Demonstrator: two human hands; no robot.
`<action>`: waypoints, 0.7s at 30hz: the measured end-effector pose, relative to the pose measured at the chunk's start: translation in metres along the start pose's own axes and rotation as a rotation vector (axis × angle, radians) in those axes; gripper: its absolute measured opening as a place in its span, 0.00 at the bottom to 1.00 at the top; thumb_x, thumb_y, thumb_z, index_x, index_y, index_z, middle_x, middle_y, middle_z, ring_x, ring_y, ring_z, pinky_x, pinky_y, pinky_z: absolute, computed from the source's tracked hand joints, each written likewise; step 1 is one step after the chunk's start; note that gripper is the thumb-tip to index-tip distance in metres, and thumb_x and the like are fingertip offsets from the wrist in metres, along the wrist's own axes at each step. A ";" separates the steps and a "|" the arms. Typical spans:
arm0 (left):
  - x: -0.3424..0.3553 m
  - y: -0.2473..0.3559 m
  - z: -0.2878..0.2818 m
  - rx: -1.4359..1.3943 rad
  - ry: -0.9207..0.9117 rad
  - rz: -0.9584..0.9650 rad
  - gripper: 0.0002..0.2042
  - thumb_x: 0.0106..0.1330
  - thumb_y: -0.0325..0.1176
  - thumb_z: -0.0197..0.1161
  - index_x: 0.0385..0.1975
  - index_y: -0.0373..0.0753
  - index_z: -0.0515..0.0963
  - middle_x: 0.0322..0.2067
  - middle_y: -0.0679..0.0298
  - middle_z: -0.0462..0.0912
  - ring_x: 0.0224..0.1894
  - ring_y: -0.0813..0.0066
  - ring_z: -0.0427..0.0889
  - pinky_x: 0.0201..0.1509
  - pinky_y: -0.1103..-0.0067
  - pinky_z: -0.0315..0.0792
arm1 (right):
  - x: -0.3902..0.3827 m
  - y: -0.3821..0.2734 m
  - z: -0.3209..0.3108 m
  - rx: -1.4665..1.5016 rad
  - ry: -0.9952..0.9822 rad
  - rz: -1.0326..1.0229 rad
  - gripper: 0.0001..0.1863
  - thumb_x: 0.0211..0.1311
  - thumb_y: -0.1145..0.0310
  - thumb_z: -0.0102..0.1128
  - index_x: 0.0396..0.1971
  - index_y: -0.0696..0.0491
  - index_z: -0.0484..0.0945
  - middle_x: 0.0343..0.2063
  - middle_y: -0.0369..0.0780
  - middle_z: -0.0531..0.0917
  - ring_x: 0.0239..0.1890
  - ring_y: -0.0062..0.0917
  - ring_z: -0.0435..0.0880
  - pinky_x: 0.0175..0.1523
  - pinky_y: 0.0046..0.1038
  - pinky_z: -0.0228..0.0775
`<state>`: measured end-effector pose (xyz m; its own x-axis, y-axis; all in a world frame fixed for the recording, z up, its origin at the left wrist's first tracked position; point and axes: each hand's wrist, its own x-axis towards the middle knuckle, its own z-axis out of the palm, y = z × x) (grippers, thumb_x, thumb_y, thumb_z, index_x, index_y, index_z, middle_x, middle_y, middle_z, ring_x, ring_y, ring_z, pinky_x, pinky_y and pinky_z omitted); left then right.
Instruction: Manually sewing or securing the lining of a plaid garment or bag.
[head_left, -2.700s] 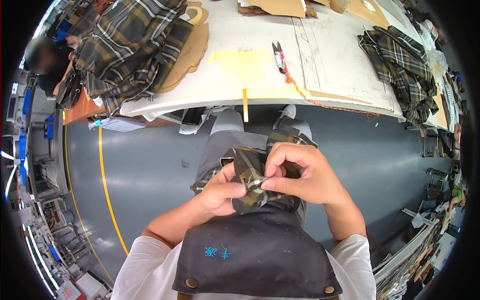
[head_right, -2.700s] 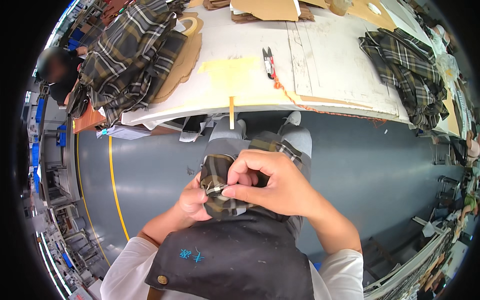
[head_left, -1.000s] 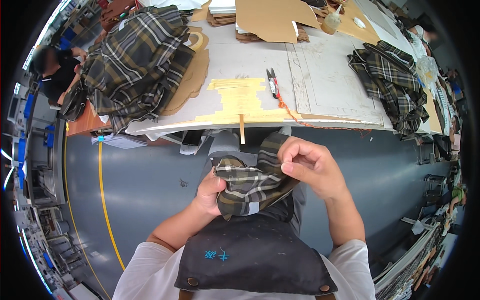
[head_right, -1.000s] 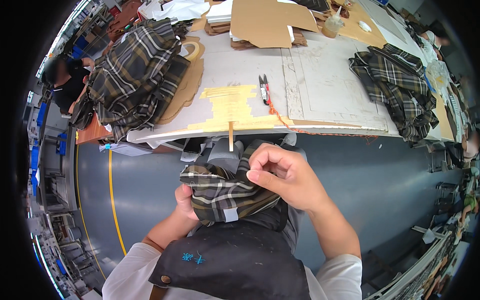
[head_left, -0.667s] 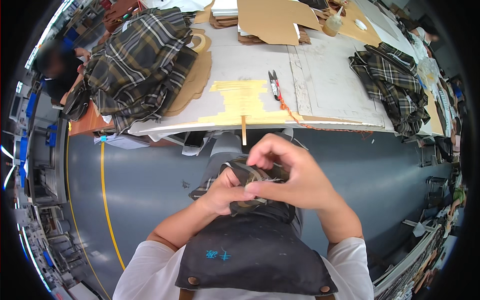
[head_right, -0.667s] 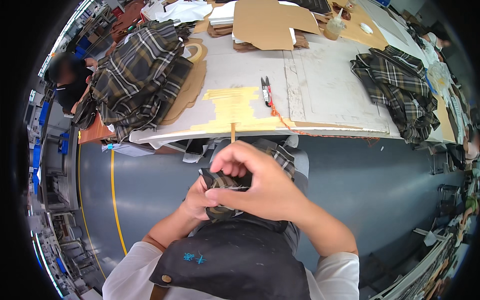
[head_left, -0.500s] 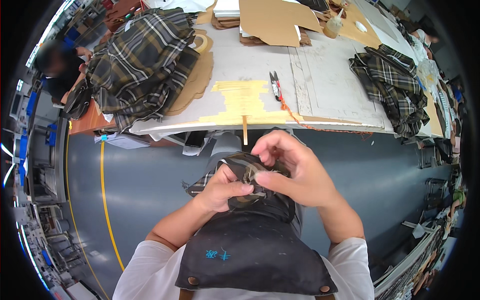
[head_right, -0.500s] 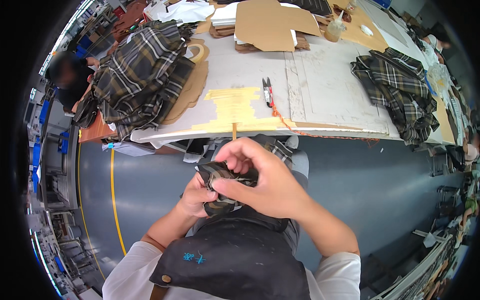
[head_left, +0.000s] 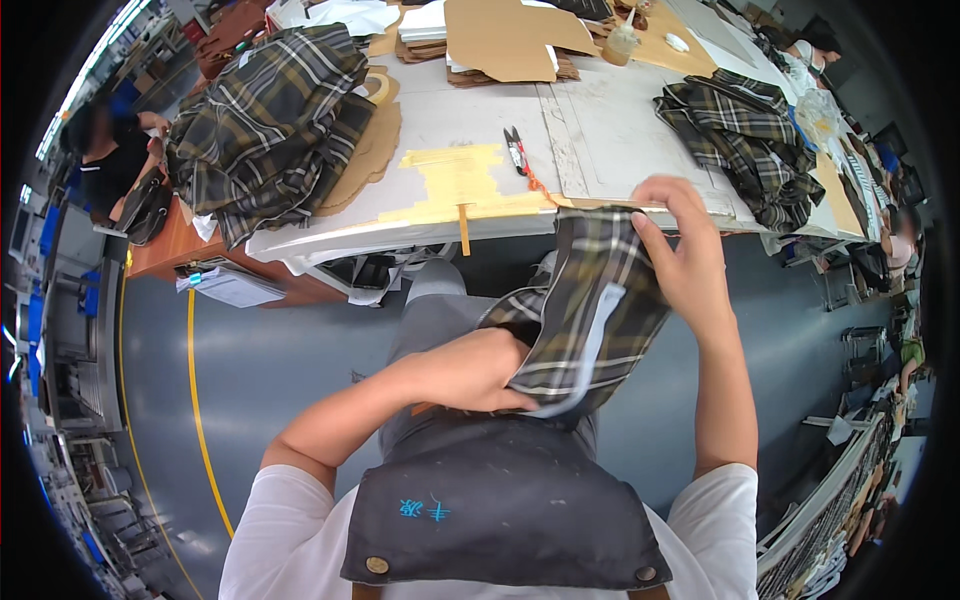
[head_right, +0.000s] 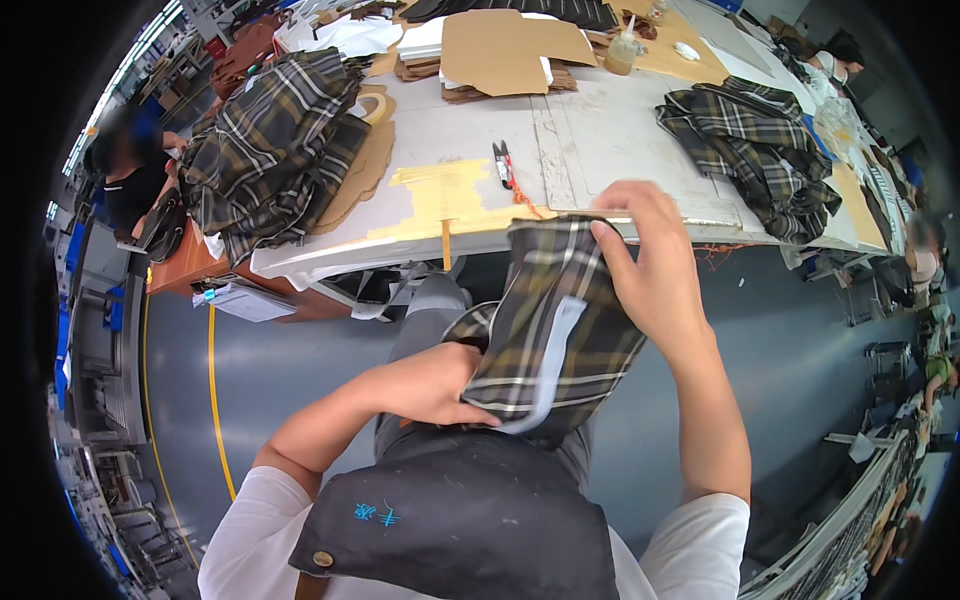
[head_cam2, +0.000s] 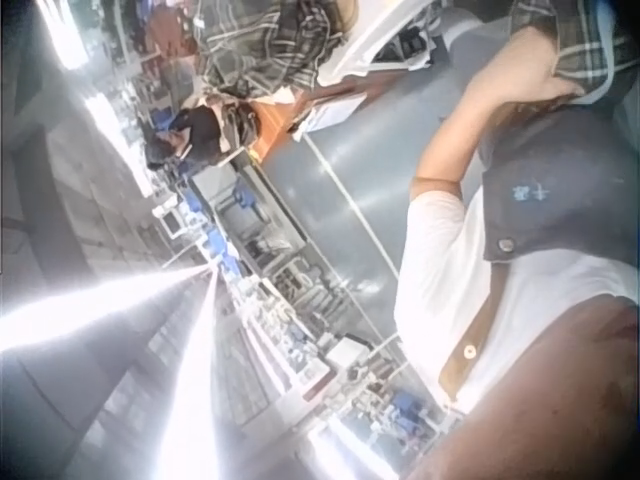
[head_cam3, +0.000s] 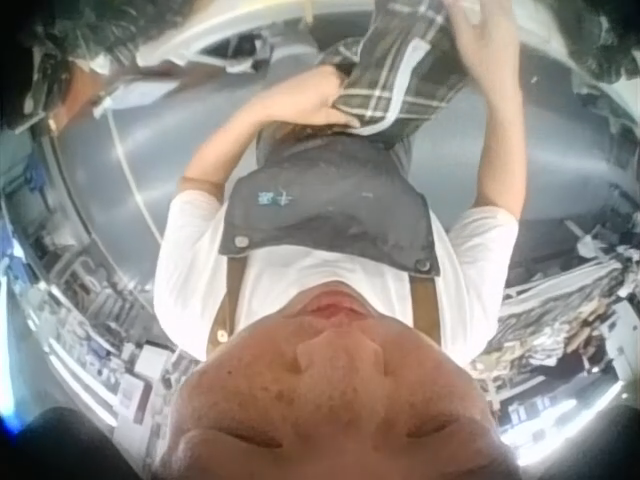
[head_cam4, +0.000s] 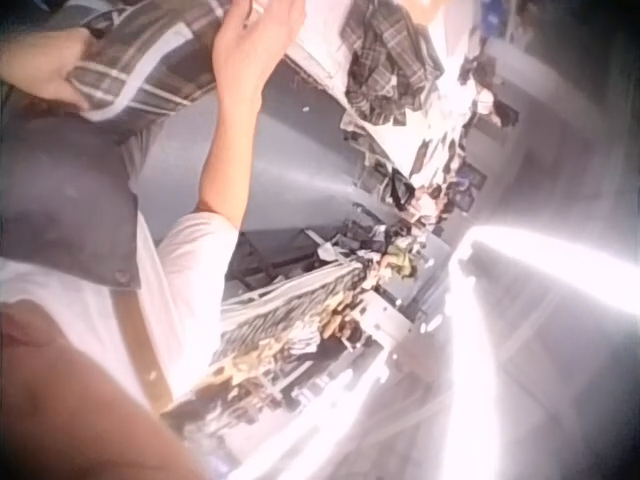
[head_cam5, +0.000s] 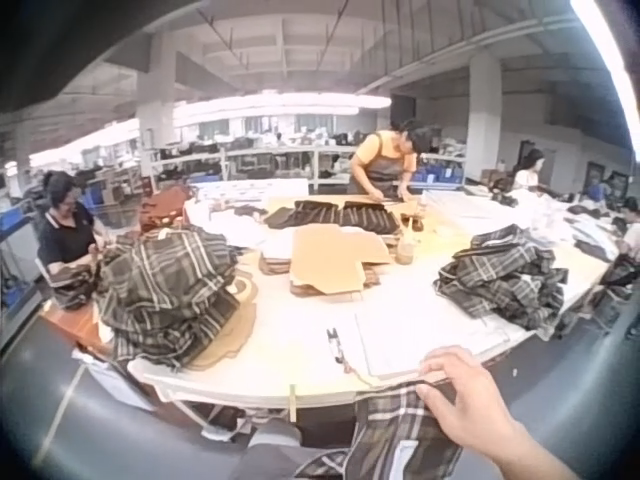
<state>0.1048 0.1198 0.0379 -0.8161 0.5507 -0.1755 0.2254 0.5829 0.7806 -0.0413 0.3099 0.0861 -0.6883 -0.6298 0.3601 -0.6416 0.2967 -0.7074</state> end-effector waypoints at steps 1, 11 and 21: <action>-0.001 0.016 -0.006 -0.346 0.130 0.074 0.17 0.50 0.38 0.66 0.28 0.28 0.74 0.25 0.52 0.77 0.29 0.59 0.76 0.35 0.76 0.68 | -0.002 0.001 0.002 -0.218 0.158 -0.110 0.12 0.52 0.77 0.54 0.38 0.60 0.70 0.39 0.39 0.73 0.42 0.22 0.71 0.46 0.23 0.62; -0.022 0.035 -0.001 -1.554 0.363 0.008 0.21 0.57 0.26 0.56 0.52 0.29 0.63 0.49 0.55 0.71 0.50 0.68 0.72 0.53 0.71 0.67 | -0.063 -0.067 -0.023 -0.179 -0.340 -0.313 0.42 0.30 0.57 0.71 0.52 0.52 0.66 0.53 0.45 0.65 0.56 0.41 0.61 0.57 0.38 0.52; -0.013 0.011 0.012 -0.636 0.792 0.071 0.17 0.58 0.31 0.57 0.47 0.33 0.69 0.44 0.60 0.74 0.46 0.70 0.72 0.53 0.76 0.64 | -0.066 -0.014 -0.033 -0.034 -0.795 -0.082 0.19 0.45 0.77 0.57 0.42 0.58 0.73 0.42 0.44 0.76 0.48 0.38 0.73 0.51 0.34 0.64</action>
<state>0.1243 0.1261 0.0419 -0.9816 -0.1169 0.1508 0.1505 0.0115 0.9885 0.0018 0.3713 0.0919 -0.1993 -0.9698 -0.1404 -0.6985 0.2411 -0.6738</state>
